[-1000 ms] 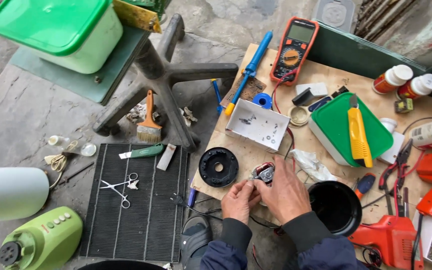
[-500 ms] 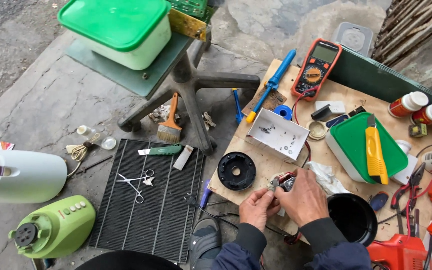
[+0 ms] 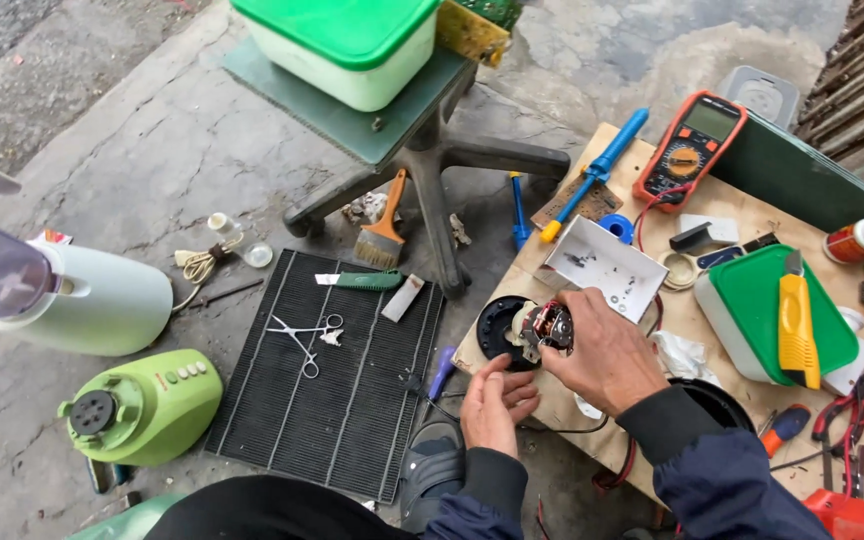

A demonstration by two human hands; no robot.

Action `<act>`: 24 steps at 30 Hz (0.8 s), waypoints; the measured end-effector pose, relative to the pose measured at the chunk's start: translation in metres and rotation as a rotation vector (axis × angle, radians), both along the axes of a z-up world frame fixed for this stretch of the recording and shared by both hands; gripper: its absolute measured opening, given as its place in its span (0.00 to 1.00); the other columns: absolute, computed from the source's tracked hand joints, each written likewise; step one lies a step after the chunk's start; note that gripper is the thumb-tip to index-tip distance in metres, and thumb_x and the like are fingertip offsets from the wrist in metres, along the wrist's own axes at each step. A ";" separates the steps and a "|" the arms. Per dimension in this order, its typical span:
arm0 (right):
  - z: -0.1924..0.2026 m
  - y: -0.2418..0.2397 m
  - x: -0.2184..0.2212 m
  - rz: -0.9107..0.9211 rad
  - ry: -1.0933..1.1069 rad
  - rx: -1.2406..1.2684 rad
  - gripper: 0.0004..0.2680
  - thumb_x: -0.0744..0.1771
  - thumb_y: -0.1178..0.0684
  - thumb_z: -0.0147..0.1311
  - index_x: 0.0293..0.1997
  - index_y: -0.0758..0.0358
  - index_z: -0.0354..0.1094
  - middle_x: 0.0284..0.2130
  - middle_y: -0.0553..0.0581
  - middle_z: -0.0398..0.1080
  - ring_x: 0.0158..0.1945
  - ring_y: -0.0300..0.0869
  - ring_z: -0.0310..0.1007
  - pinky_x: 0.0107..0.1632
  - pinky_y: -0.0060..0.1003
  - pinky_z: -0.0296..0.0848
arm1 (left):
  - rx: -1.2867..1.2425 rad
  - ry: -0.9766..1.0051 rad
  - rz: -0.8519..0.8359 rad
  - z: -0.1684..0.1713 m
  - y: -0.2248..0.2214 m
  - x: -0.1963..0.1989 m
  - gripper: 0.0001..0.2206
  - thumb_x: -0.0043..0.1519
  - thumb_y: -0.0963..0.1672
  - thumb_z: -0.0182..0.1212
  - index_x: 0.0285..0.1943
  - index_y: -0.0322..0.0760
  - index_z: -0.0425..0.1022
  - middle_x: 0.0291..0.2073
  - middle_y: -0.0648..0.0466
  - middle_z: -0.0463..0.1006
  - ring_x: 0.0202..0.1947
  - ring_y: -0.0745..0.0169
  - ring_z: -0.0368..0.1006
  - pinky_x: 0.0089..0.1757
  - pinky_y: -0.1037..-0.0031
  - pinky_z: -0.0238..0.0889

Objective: Disassembling and inspecting the internal components of a small electric motor using a power drill and manual manipulation.

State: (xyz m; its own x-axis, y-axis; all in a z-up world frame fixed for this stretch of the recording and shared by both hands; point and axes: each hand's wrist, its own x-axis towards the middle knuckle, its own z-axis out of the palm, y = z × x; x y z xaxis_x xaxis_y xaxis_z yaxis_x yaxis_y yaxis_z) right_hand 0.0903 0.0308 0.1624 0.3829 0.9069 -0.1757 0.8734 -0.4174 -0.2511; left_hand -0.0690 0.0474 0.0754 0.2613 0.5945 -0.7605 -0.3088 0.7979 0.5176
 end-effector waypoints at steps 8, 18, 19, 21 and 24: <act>-0.017 0.026 -0.007 0.030 -0.064 -0.064 0.25 0.65 0.38 0.61 0.67 0.56 0.64 0.56 0.56 0.68 0.50 0.59 0.79 0.47 0.57 0.80 | 0.551 0.515 -0.197 -0.028 0.012 -0.009 0.29 0.58 0.41 0.64 0.73 0.49 0.70 0.60 0.54 0.76 0.50 0.64 0.77 0.49 0.71 0.80; -0.026 0.033 -0.019 0.072 -0.054 -0.142 0.25 0.66 0.39 0.57 0.70 0.55 0.61 0.55 0.58 0.67 0.46 0.65 0.80 0.45 0.62 0.80 | 0.978 0.668 -0.421 -0.040 0.020 -0.010 0.47 0.57 0.53 0.78 0.85 0.43 0.55 0.79 0.45 0.65 0.78 0.43 0.58 0.70 0.51 0.53; -0.030 0.033 -0.018 0.074 -0.054 -0.143 0.25 0.66 0.39 0.57 0.70 0.55 0.61 0.55 0.58 0.67 0.46 0.65 0.80 0.45 0.62 0.80 | 0.976 0.668 -0.420 -0.042 0.021 -0.009 0.47 0.57 0.53 0.78 0.85 0.43 0.55 0.79 0.45 0.65 0.78 0.43 0.58 0.70 0.51 0.53; -0.037 0.032 -0.017 0.121 -0.092 -0.106 0.24 0.66 0.40 0.57 0.69 0.57 0.62 0.54 0.58 0.67 0.47 0.61 0.78 0.46 0.60 0.81 | 1.016 0.690 -0.449 -0.046 0.022 -0.009 0.45 0.59 0.52 0.78 0.84 0.41 0.57 0.79 0.45 0.66 0.76 0.42 0.60 0.69 0.51 0.55; -0.044 0.032 -0.013 0.147 -0.114 -0.107 0.24 0.67 0.41 0.58 0.70 0.59 0.62 0.55 0.59 0.67 0.49 0.61 0.77 0.48 0.59 0.81 | 1.007 0.711 -0.542 -0.059 0.018 -0.009 0.47 0.58 0.52 0.80 0.86 0.44 0.55 0.82 0.47 0.62 0.78 0.40 0.55 0.71 0.47 0.49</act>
